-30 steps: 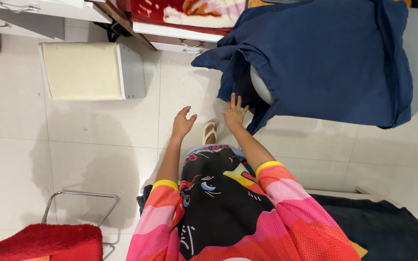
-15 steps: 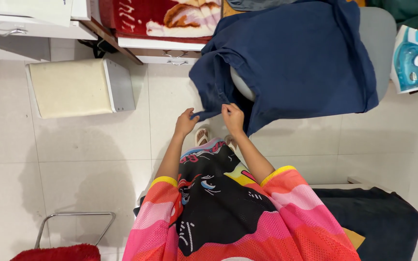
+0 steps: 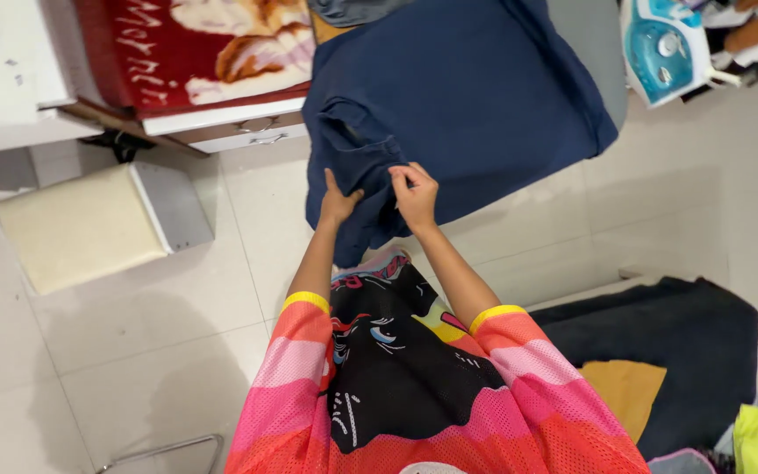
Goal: The person irons a blue garment on a table, smoothing the fabric by hand and moving an iron over it several times.
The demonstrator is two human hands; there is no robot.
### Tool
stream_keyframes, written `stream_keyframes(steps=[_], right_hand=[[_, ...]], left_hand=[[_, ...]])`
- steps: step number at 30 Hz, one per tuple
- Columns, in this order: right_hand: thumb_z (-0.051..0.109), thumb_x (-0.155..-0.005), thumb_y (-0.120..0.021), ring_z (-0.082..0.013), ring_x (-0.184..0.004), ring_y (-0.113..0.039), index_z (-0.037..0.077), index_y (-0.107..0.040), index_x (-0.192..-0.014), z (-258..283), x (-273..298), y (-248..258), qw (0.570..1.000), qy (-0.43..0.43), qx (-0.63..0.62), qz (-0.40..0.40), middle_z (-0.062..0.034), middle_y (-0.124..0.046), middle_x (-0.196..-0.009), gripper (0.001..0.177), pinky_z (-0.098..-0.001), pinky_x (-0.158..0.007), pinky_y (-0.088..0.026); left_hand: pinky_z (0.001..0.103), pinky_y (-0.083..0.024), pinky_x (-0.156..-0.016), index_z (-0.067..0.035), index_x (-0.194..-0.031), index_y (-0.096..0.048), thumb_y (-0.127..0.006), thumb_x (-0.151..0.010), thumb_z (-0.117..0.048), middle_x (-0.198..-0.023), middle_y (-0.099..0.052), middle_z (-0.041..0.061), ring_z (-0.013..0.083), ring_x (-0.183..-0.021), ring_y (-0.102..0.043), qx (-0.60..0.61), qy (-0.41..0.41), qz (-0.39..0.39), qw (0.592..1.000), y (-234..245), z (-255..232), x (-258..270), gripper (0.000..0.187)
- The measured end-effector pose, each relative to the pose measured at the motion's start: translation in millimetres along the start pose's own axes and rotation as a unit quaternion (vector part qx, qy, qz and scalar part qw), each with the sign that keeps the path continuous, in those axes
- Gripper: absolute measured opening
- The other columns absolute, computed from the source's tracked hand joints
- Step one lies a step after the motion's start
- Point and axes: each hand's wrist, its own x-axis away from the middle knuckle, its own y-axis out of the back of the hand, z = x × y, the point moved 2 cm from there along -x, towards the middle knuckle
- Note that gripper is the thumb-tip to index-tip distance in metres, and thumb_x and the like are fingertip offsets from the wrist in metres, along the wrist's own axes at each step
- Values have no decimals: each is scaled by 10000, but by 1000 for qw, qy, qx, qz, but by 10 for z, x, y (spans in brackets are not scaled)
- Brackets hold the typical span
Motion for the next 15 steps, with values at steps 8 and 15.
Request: stream_keyframes(steps=[8,15], right_hand=[[14,-927,-674,-93,-705,-603,-30,-759,-927,-211,12,-6,997,-61,-46,26,-41,-665,-793,96,-245,-623,-456],[5,-924,-663,-85,-716,-584,-32,-740,-881,-410,-7,30,994,-73,-76,9,-25,-651,-779,96,-242,-644,-442]], left_hand=[[466,-487,-1053,-121,-1582,-390,-712,-1018,-382,-1354,-658,217,422,-1256,-625,13,-56,-58,997,61,-160,-662,700],[471,-504,-917,-97,-1348,-602,-552,-940,-493,-1181,-747,72,258,-1025,-693,621,157,74,765,313,-490,-936,571]])
